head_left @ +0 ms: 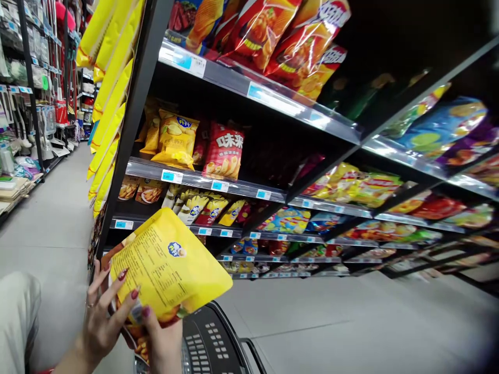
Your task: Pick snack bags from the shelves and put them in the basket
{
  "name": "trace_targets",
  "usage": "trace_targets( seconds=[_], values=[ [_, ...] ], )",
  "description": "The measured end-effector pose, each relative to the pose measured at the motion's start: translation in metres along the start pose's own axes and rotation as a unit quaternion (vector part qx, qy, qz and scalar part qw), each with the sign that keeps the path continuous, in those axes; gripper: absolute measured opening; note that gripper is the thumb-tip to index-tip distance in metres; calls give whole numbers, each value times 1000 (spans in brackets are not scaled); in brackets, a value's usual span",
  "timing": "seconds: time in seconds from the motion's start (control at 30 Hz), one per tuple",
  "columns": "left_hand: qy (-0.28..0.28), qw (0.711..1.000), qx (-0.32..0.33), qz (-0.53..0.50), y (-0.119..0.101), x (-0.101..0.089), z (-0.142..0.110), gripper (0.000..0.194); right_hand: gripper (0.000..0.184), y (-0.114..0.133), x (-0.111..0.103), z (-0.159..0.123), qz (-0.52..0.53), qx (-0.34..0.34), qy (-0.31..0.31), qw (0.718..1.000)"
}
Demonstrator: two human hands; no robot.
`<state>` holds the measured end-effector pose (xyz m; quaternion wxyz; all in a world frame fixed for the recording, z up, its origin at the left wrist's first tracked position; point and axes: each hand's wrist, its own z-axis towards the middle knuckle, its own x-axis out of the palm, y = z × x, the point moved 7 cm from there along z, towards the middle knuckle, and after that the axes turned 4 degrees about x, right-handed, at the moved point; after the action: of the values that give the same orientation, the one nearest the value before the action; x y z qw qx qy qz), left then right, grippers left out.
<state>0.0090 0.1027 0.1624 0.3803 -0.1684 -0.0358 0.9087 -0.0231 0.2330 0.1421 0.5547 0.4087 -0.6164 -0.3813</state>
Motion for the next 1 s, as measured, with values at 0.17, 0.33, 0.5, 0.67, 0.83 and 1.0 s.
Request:
trace_targets(
  seconds=[0.17, 0.33, 0.5, 0.67, 0.83, 1.0],
  values=[
    [126, 975, -149, -110, 7, 9, -7, 113, 71, 14, -15, 23, 67, -14, -51, 996],
    [84, 739, -489, -456, 39, 16, -22, 124, 63, 25, -26, 43, 55, -6, 10, 998],
    [132, 599, -551, -566, 38, 34, -8, 73, 60, 16, -25, 47, 48, -5, 25, 999],
    [174, 609, -570, -524, 38, 38, -8, 51, 58, 13, -23, 50, 44, 1, 28, 999],
    [168, 606, -574, -524, 40, 37, -10, 47, 57, 16, -22, 52, 45, -3, 31, 999],
    [160, 613, -564, -530, 43, 38, -12, 50, 52, 17, -19, 52, 45, 2, 38, 998]
  ],
)
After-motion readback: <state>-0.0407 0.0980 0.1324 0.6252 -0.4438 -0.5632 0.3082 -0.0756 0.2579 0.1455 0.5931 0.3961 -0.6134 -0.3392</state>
